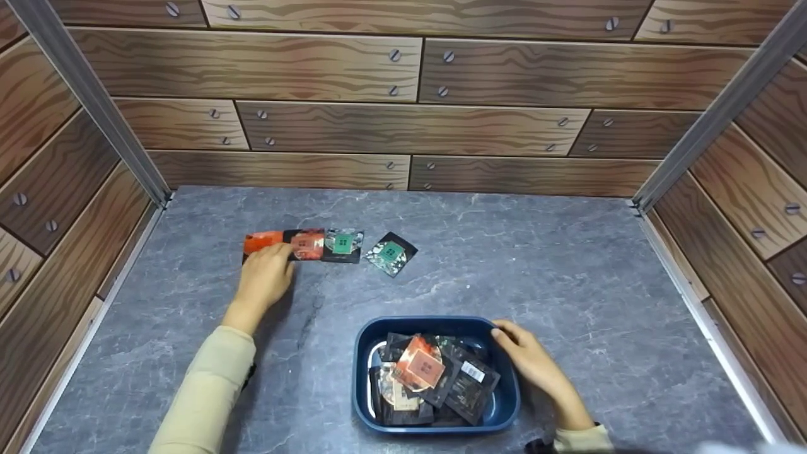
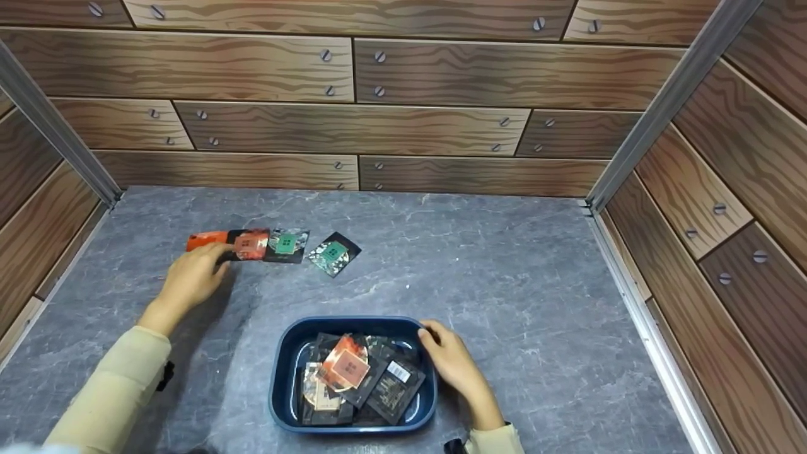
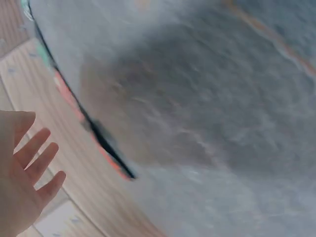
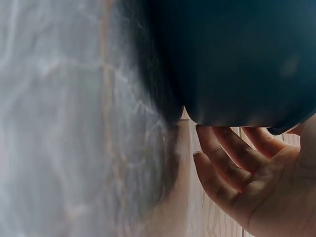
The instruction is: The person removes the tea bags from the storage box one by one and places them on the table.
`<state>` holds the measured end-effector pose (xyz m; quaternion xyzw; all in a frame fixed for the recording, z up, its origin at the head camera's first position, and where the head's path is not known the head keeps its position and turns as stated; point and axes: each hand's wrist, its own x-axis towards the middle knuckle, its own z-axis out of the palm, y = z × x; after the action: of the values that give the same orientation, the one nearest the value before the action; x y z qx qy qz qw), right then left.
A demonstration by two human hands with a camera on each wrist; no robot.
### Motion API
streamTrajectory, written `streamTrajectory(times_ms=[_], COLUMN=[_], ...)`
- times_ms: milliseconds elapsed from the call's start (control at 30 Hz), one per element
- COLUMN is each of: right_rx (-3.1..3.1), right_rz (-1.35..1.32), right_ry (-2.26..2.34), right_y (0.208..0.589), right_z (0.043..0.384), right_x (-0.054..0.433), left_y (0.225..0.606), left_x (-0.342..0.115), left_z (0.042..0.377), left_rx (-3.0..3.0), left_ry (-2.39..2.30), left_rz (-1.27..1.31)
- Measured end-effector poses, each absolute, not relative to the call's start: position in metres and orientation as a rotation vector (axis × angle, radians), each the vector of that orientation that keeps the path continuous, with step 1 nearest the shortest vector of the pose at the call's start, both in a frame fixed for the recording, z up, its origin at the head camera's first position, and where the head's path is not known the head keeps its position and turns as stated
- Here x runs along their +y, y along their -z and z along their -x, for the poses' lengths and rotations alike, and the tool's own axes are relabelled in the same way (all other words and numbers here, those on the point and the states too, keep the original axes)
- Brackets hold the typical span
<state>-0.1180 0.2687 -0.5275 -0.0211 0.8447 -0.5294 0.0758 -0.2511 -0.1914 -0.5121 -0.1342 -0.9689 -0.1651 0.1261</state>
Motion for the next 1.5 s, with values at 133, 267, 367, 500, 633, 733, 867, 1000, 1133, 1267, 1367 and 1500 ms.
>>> streamTrajectory(times_ms=[133, 267, 367, 500, 633, 733, 867, 1000, 1133, 1267, 1367, 1500], right_rx=[2.551, 2.58, 2.583, 2.592, 2.605, 2.621, 2.643, 2.62, 2.616, 2.61, 2.591, 2.577], right_rz=[0.069, 0.076, 0.086, 0.064, 0.047, 0.066, 0.085, 0.114, 0.13, 0.133, 0.148, 0.177], right_ry=[1.574, 1.553, 1.547, 1.55, 1.549, 1.53, 1.52, 1.548, 1.556, 1.566, 1.576, 1.577], right_y=[0.527, 0.527, 0.526, 0.525, 0.524, 0.523, 0.521, 0.521, 0.524, 0.527, 0.529, 0.531], right_z=[0.118, 0.118, 0.118, 0.118, 0.118, 0.12, 0.123, 0.125, 0.126, 0.125, 0.124, 0.122], right_x=[0.267, 0.266, 0.267, 0.267, 0.266, 0.267, 0.27, 0.272, 0.272, 0.271, 0.271, 0.27], left_y=[0.504, 0.494, 0.485, 0.471, 0.455, 0.442, 0.417, 0.389, 0.37, 0.369, 0.378, 0.396], left_x=[-0.181, -0.169, -0.158, -0.142, -0.126, -0.117, -0.105, -0.092, -0.069, -0.039, -0.019, -0.002], left_z=[0.24, 0.226, 0.218, 0.209, 0.201, 0.197, 0.195, 0.195, 0.19, 0.178, 0.168, 0.158], left_rx=[-2.785, -2.721, -2.66, -2.586, -2.53, -2.498, -2.463, -2.41, -2.42, -2.549, -2.616, -2.608], left_ry=[0.451, 0.42, 0.393, 0.369, 0.317, 0.26, 0.177, 0.074, 0.005, -0.073, -0.142, -0.183], left_rz=[0.52, 0.65, 0.732, 0.853, 0.975, 1.048, 1.139, 1.201, 1.269, 1.404, 1.512, 1.638])
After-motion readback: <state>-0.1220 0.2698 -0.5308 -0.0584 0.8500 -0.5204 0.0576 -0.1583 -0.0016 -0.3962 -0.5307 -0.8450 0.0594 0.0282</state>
